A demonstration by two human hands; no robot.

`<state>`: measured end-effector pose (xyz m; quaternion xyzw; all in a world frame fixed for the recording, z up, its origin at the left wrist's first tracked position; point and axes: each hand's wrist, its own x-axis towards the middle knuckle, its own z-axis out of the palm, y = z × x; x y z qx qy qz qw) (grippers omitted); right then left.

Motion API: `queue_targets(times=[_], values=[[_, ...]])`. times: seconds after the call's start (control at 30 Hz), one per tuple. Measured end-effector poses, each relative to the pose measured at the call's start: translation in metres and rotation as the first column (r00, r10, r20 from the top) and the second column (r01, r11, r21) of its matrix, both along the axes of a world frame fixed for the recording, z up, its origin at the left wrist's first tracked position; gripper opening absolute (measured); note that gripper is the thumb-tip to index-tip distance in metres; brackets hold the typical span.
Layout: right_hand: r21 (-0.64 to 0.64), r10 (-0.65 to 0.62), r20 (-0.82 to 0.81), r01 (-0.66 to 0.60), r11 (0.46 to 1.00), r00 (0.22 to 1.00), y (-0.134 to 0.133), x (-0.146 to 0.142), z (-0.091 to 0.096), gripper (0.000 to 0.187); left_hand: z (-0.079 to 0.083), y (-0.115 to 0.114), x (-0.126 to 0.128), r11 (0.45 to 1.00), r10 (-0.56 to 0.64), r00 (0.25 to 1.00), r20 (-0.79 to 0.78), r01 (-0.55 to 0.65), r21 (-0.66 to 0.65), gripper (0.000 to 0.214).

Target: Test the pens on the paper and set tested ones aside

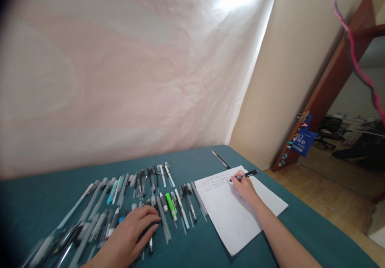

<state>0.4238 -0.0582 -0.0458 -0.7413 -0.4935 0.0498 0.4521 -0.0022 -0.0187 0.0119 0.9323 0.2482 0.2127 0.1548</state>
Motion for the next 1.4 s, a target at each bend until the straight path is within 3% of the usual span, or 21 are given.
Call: queue_targets(times=[1.13,1.3,1.4], values=[[-0.001,-0.04,-0.092,0.04,0.999,0.995,-0.003,-0.006,0.006,0.024,0.0,0.001,0.0,1.0,-0.006,1.0,-0.01,0.005,-0.024,0.022],[0.023,0.043,-0.028,-0.042,0.999,0.999,-0.006,-0.025,0.024,0.025,0.002,-0.003,-0.001,1.0,0.001,1.0,0.006,-0.001,0.021,0.022],[-0.041,0.193,0.117,-0.19,0.981,0.974,-0.009,-0.056,0.043,0.028,0.008,-0.008,-0.003,0.997,-0.029,0.999,0.022,0.027,0.078,0.023]])
